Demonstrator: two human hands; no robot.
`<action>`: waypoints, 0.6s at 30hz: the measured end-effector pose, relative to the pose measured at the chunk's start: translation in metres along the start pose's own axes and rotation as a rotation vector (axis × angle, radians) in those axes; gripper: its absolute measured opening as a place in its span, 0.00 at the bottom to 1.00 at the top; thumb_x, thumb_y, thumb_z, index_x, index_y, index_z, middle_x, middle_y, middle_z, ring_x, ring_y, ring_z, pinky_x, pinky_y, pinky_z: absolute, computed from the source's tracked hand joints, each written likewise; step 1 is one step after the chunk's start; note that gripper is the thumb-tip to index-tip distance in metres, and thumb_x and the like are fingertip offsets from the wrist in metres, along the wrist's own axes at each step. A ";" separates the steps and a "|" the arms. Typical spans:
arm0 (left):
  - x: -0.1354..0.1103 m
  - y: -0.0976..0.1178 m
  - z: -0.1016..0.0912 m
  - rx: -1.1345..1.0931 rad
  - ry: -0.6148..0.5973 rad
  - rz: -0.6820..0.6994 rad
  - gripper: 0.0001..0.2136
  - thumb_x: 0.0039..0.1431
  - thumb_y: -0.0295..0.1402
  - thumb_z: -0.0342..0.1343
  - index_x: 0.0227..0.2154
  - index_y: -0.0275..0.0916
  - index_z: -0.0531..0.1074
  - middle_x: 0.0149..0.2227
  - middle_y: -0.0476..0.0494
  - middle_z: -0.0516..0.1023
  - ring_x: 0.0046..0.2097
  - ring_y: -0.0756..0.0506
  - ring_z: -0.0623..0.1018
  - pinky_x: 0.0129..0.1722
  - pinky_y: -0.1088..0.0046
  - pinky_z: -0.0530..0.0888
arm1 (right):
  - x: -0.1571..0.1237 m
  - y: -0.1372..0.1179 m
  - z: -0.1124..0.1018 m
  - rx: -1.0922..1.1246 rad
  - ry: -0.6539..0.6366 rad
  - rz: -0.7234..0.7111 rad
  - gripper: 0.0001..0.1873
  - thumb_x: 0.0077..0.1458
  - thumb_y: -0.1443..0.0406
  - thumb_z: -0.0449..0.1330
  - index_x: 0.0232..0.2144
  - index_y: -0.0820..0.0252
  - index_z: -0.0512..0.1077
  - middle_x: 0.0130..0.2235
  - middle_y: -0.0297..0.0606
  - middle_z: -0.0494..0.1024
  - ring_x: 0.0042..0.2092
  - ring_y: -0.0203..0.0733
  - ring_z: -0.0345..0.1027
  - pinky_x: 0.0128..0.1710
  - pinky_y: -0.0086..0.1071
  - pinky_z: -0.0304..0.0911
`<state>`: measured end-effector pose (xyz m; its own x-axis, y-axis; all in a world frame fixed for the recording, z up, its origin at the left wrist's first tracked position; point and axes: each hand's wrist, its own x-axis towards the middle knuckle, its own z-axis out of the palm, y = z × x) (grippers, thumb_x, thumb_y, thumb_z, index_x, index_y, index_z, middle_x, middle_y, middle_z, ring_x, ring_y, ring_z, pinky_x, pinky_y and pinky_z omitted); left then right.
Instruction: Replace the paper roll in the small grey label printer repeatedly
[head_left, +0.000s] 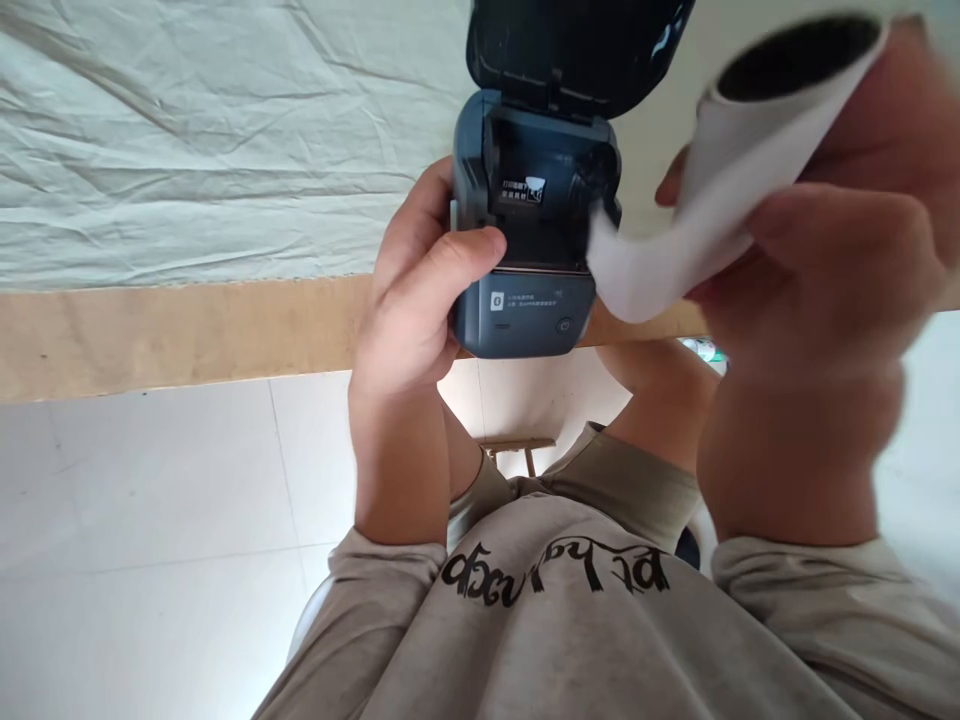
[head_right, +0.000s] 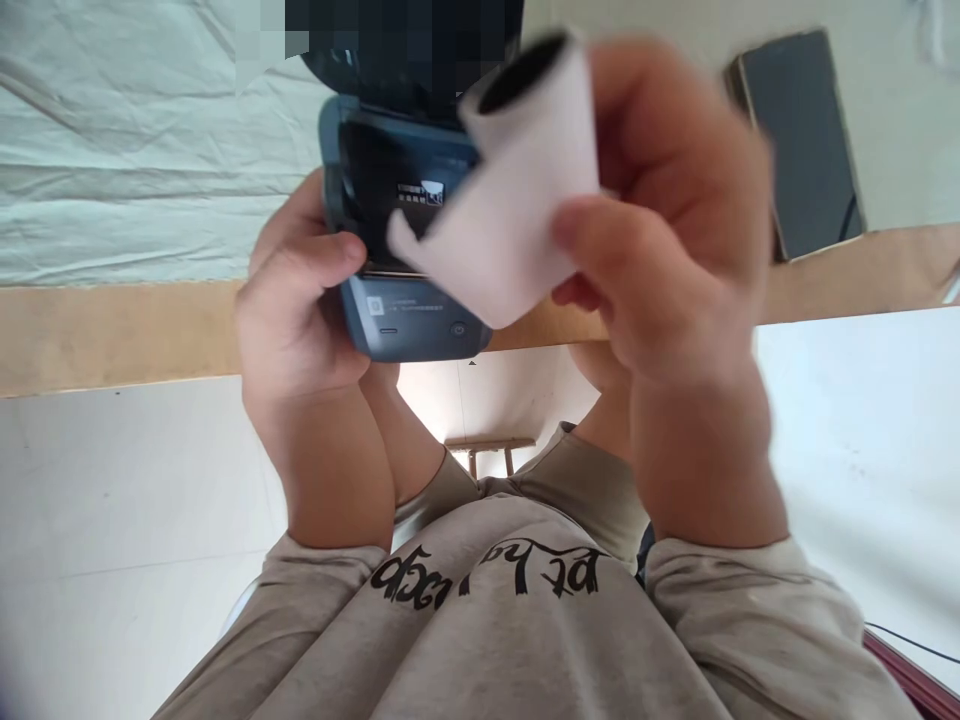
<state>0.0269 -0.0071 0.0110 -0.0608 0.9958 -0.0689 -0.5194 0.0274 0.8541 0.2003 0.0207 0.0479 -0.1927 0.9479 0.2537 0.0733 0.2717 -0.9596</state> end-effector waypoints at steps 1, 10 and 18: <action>0.000 0.000 0.000 -0.009 0.003 -0.005 0.06 0.50 0.37 0.55 0.32 0.43 0.71 0.28 0.48 0.67 0.26 0.49 0.69 0.25 0.71 0.59 | -0.006 0.012 -0.001 0.061 0.001 0.044 0.15 0.44 0.57 0.56 0.35 0.55 0.71 0.26 0.34 0.67 0.27 0.36 0.64 0.18 0.31 0.56; 0.005 -0.001 -0.008 -0.061 -0.091 0.023 0.08 0.49 0.31 0.54 0.33 0.35 0.70 0.28 0.45 0.69 0.27 0.50 0.68 0.23 0.72 0.64 | -0.029 0.039 -0.002 -0.345 0.150 -0.161 0.10 0.48 0.58 0.59 0.28 0.57 0.64 0.26 0.32 0.64 0.26 0.31 0.58 0.26 0.31 0.57; 0.004 -0.001 -0.006 -0.038 -0.102 0.038 0.07 0.49 0.30 0.52 0.33 0.36 0.70 0.29 0.44 0.70 0.28 0.50 0.68 0.23 0.72 0.64 | -0.007 0.041 -0.001 -0.834 0.121 -0.282 0.13 0.51 0.60 0.56 0.39 0.60 0.65 0.39 0.42 0.72 0.40 0.41 0.65 0.38 0.36 0.62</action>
<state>0.0221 -0.0038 0.0063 0.0043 0.9998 0.0177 -0.5508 -0.0124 0.8346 0.2061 0.0250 0.0073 -0.2099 0.8259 0.5233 0.7367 0.4855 -0.4708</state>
